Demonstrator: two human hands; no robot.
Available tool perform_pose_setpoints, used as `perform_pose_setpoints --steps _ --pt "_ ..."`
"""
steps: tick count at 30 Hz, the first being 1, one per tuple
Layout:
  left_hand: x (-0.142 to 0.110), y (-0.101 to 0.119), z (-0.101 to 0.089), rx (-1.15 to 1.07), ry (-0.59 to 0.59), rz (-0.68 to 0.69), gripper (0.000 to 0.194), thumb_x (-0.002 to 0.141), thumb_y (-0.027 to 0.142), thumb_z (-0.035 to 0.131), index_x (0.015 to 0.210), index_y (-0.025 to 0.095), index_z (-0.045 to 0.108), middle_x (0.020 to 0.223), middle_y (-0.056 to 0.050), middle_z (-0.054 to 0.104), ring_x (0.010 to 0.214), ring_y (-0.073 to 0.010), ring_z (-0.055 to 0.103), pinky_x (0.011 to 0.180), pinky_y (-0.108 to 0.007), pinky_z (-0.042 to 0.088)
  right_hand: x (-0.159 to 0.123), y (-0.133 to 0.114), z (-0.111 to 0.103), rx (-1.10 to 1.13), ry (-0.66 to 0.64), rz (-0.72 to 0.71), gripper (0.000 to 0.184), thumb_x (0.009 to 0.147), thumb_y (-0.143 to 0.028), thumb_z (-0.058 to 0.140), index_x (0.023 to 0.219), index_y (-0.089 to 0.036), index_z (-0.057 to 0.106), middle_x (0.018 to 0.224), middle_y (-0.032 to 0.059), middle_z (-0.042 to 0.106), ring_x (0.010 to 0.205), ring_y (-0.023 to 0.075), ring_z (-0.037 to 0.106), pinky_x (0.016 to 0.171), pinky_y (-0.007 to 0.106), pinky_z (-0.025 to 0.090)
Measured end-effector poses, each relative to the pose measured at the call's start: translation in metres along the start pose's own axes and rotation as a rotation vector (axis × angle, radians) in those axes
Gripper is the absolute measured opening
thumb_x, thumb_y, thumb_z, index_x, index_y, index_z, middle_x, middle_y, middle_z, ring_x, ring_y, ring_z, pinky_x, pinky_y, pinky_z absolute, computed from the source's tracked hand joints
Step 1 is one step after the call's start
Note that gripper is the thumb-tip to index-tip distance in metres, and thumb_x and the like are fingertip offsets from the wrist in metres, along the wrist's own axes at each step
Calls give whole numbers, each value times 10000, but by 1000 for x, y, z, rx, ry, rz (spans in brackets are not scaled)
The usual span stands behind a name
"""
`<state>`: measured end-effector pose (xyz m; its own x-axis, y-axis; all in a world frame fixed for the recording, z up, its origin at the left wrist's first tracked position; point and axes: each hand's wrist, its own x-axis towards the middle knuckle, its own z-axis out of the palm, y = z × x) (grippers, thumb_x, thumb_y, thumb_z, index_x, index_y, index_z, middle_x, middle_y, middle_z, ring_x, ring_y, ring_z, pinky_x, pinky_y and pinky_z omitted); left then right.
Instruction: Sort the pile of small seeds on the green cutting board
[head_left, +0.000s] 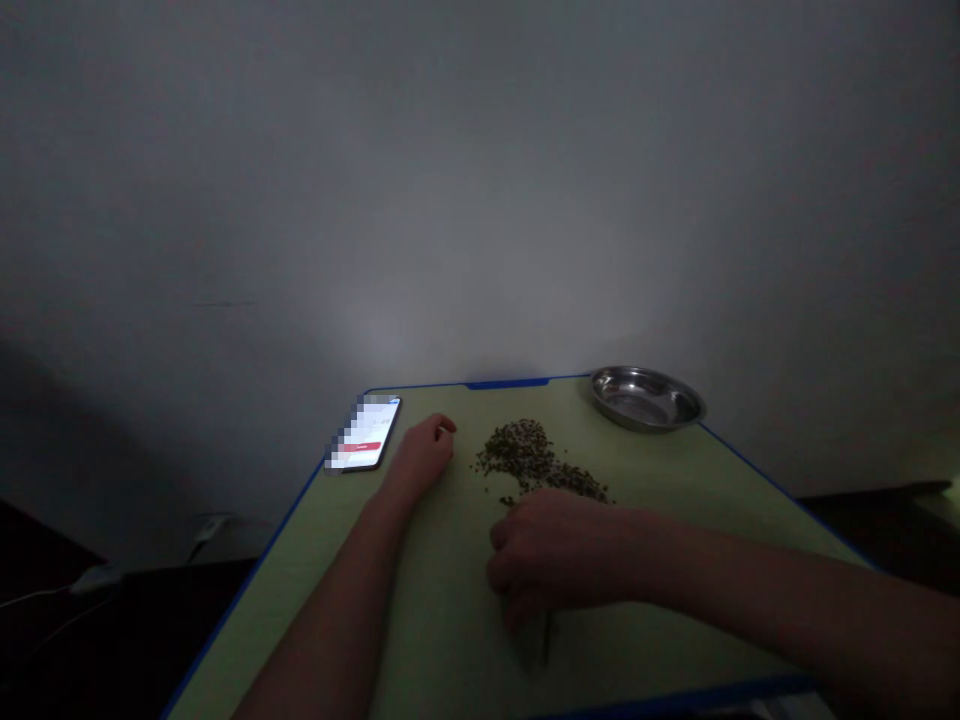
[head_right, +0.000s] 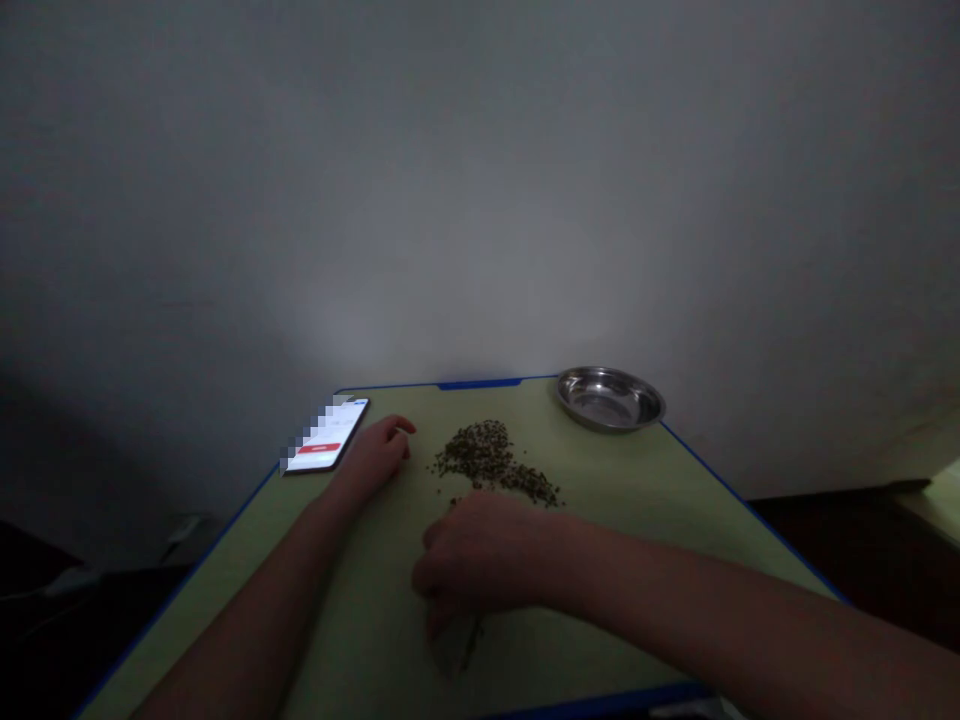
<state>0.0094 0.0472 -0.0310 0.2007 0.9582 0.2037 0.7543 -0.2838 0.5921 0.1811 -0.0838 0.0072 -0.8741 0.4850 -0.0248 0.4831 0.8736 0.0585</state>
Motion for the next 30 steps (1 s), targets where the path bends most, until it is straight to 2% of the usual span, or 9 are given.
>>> perform_pose_setpoints --steps 3,7,20,25,30 --pt "2 -3 2 -1 -4 8 289 732 156 395 916 175 618 659 -17 643 549 -126 555 549 -231 379 -7 4 0 28 -2 14 364 891 -480 447 781 -214 669 716 9 644 602 122 564 469 254 261" --pt "3 -7 4 -9 -6 18 285 737 162 394 917 177 615 650 -13 637 522 -120 543 518 -228 361 -6 11 -2 30 -4 68 324 869 -472 494 813 -214 681 739 17 656 606 131 573 477 252 276" --pt "4 -12 7 -22 19 23 276 751 173 389 907 177 617 634 -15 628 547 -127 554 535 -230 370 -3 51 6 170 -21 313 230 810 -415 594 901 -229 695 786 27 704 692 159 610 588 247 366" --pt "4 -12 7 -20 3 18 285 749 175 384 913 178 617 645 -12 630 544 -122 549 529 -226 363 -5 53 7 295 2 302 232 833 -395 565 895 -206 684 761 19 685 652 135 587 562 223 357" --pt "3 -9 6 13 -7 24 291 737 166 383 918 178 611 638 -13 625 550 -130 549 545 -235 366 -7 53 0 355 32 288 198 852 -330 547 862 -181 676 732 14 665 616 113 559 553 208 353"
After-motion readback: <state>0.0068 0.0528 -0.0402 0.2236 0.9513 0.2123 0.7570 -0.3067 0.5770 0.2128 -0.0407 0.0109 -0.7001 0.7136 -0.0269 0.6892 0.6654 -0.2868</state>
